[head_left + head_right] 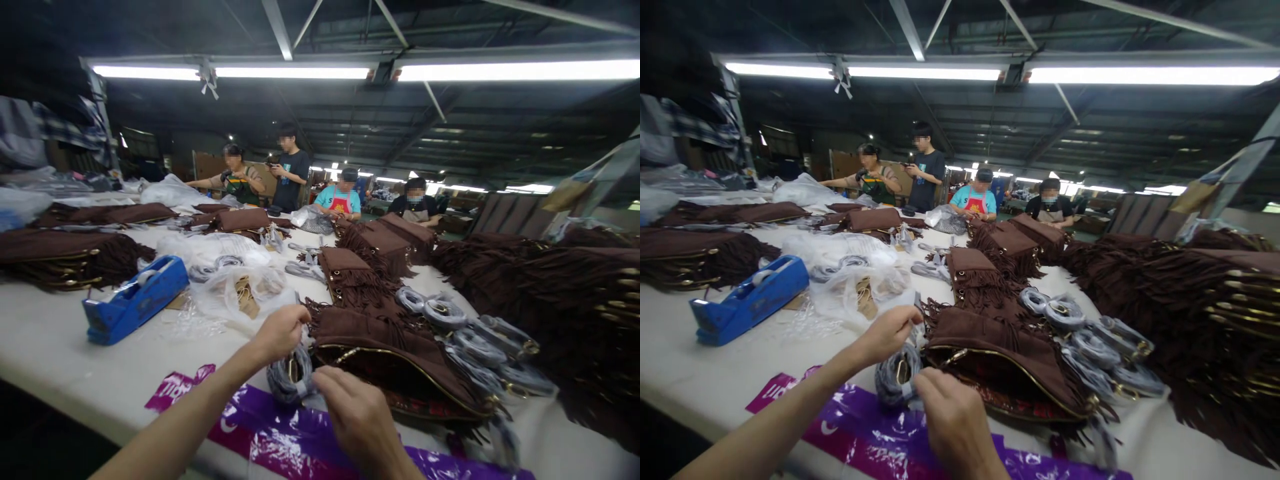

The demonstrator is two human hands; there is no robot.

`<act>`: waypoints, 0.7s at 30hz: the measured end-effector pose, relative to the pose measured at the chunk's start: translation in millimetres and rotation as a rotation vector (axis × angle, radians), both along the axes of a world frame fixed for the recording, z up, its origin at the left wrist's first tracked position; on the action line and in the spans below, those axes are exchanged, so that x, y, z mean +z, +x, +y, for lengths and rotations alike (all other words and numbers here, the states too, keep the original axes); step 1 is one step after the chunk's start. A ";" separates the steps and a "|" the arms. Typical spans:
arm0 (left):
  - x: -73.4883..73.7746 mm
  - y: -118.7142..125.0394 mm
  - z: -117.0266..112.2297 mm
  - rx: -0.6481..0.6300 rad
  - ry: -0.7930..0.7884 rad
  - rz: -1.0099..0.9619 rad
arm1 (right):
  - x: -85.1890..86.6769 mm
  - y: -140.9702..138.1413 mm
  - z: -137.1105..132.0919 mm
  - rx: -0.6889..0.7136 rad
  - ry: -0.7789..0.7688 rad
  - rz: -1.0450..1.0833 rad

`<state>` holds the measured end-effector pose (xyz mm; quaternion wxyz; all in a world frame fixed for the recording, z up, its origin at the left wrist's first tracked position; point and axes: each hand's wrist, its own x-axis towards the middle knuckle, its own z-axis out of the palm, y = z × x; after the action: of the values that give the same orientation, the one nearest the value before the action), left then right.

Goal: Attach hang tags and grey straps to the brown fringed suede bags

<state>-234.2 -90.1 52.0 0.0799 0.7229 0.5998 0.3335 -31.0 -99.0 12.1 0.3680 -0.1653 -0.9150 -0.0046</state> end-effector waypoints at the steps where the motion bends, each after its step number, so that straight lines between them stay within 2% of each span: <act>1: 0.6 -3.0 1.4 -0.023 -0.049 0.035 | -0.2 -9.6 -9.9 -0.035 0.028 -0.092; 3: 1.3 1.8 4.4 -0.098 -0.115 0.096 | -0.5 -30.4 -23.8 -0.158 0.002 -0.292; 6: 2.5 24.8 8.3 -0.168 -0.141 0.222 | 1.1 -55.7 -29.7 -0.289 -0.033 -0.552; 8: 2.7 39.1 11.7 -0.150 -0.124 0.335 | 4.2 -62.0 -29.4 -0.308 -0.012 -0.629; 10: 2.2 46.5 16.8 -0.106 -0.096 0.424 | 8.6 -56.9 -30.4 -0.285 0.011 -0.607; 14: 1.0 42.2 27.1 -0.072 -0.052 0.463 | 15.8 -11.3 -34.9 -0.277 0.076 -0.419; 18: 1.0 35.4 28.0 -0.074 -0.018 0.438 | 13.1 53.8 -26.3 -0.399 0.159 -0.376; 21: -1.1 37.4 25.4 -0.085 -0.004 0.424 | 4.8 81.4 -11.6 -0.540 0.159 -0.380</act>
<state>-196.8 -64.7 50.9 -0.0327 0.8015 0.5728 0.1689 50.4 -110.6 16.9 0.1881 -0.3685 -0.8872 -0.2040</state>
